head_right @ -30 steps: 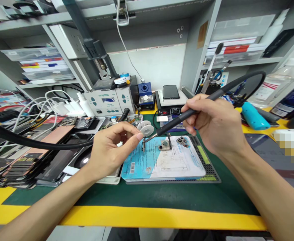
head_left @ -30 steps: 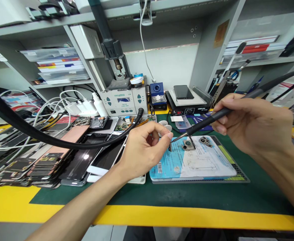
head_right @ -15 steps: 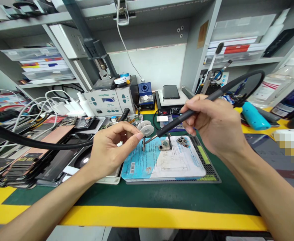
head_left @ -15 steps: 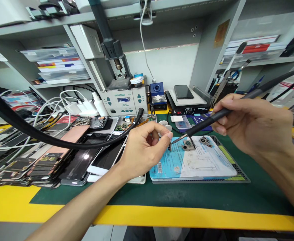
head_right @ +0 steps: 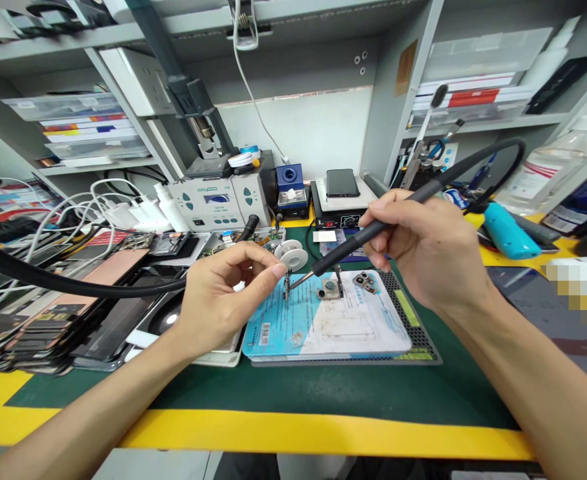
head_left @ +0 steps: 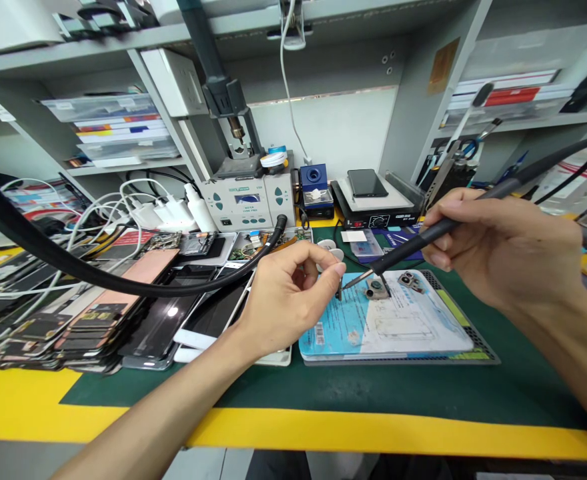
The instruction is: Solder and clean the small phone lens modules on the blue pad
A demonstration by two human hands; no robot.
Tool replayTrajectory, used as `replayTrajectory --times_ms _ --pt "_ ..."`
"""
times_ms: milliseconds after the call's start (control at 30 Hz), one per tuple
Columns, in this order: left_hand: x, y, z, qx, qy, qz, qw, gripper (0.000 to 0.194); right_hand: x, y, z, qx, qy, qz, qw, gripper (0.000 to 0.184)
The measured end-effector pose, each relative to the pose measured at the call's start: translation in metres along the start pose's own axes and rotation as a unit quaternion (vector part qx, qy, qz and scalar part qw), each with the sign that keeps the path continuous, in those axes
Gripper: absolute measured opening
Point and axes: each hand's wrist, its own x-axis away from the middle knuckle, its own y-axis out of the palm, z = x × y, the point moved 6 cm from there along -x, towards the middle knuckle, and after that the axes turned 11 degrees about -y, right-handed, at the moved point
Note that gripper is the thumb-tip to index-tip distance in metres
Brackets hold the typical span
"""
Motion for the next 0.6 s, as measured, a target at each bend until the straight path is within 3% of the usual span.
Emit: replayTrajectory --times_ms 600 --pt "-0.0006 -0.0017 -0.0012 0.009 -0.003 0.000 1.000 0.014 0.0030 0.0039 0.0006 0.001 0.002 -0.015 1.000 0.021"
